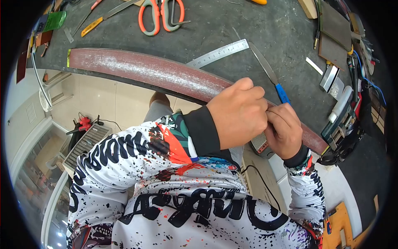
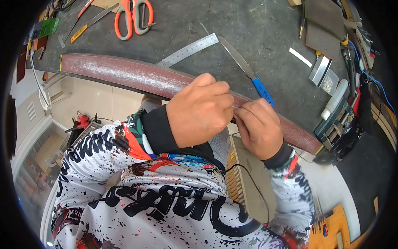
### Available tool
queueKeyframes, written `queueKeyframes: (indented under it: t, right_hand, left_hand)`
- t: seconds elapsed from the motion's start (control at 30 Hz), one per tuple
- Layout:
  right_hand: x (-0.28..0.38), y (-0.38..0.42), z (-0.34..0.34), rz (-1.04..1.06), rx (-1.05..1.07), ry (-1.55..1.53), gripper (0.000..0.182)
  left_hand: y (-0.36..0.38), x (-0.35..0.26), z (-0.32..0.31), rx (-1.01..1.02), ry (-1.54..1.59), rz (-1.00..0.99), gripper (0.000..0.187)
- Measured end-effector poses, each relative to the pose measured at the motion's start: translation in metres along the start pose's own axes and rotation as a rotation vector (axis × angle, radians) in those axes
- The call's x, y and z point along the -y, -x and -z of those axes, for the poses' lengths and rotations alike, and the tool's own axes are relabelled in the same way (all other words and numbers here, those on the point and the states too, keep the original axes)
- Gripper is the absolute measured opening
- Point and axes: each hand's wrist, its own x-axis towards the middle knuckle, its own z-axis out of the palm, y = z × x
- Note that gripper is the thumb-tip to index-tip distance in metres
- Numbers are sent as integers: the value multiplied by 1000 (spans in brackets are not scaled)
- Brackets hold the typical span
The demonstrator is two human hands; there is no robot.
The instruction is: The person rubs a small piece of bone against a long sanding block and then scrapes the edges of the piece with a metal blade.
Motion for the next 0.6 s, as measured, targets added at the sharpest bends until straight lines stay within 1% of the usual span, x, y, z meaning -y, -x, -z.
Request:
queueKeyframes:
  t: [0.13,0.17,0.2,0.23,0.27,0.3,0.37,0.4,0.47,0.53,0.57,0.6]
  right_hand:
    - [18,-38,-24,6,-31,-40,30]
    - [24,-53,-37,22,-46,-47,29]
    - [33,-69,-52,25,-33,-40,29]
    - [42,-87,-69,58,-67,-46,27]
    - [51,-106,-85,91,-100,-51,24]
    - [61,-125,-100,85,-85,-53,24]
    - [78,-165,-128,97,-98,-68,21]
    - [87,-185,-144,119,-131,-86,19]
    - [104,-223,-171,164,-137,-105,14]
    - [120,-250,-193,180,-135,-109,11]
    - [125,-257,-200,197,-142,-123,9]
    - [127,-259,-203,188,-138,-105,9]
  left_hand:
    - [23,28,33,4,-34,10,8]
    - [35,39,48,58,-34,38,10]
    - [51,52,61,45,-28,44,10]
    - [67,66,74,46,-57,49,11]
    - [84,81,87,45,-85,55,12]
    - [102,98,102,42,-84,63,14]
    - [128,131,138,64,-106,65,22]
    - [141,146,155,54,-106,61,22]
    - [166,172,183,79,-211,68,15]
    - [186,189,203,49,-206,95,22]
    - [195,194,210,72,-211,123,29]
    - [199,196,212,70,-209,140,27]
